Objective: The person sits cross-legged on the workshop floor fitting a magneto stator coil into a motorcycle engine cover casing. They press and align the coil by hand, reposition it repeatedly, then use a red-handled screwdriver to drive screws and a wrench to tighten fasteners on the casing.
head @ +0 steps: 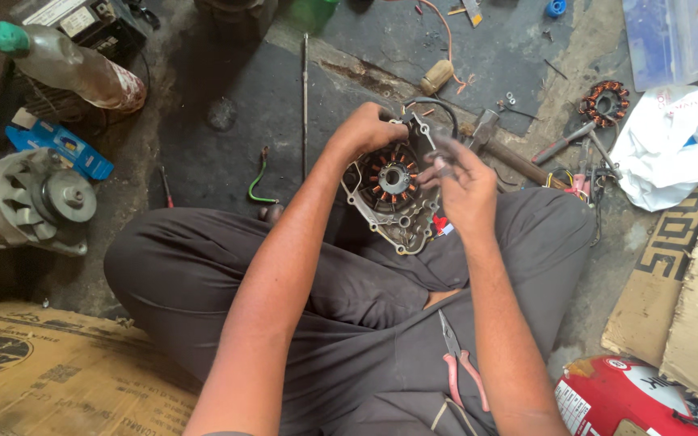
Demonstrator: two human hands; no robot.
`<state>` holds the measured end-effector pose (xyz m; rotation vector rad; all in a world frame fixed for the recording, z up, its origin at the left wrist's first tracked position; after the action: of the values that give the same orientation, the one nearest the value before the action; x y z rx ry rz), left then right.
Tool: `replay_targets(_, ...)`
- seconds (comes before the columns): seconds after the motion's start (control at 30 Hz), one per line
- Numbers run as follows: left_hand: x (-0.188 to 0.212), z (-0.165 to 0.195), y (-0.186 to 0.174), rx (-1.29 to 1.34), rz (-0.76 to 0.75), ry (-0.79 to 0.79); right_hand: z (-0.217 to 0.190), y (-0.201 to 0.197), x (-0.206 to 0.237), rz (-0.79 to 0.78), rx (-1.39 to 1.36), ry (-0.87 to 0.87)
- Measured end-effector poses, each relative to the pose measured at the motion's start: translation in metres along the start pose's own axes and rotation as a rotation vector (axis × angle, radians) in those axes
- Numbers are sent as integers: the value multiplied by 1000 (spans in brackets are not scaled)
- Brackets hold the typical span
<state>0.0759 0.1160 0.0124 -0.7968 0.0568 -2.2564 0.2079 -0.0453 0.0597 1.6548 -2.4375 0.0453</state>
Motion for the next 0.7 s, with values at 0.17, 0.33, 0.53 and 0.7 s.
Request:
replay_targets(0.17,1,1,-1,22,19,3,-5,8,1,61,59,-120)
replay_targets(0.33,-1,0,1,35,8,-19,-18,13,8,91,338,-303)
replay_targets(0.53,-1,0,2,61,7,3,-34,33,15,111,755,-607)
replay_targets(0.7,0,0,3,78,-8,-19,-34,46,10,68,1029,-662)
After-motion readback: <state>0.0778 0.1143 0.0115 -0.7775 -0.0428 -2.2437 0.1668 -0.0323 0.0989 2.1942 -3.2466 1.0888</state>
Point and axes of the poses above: each hand's wrist, its own x-axis away from the middle knuckle, its own y-axis out of the palm, z = x × y, the point moved 3 cm from there along -x, towards the middle knuckle, and after that the axes turned 5 degrees about -x, right-handed, at the moved point
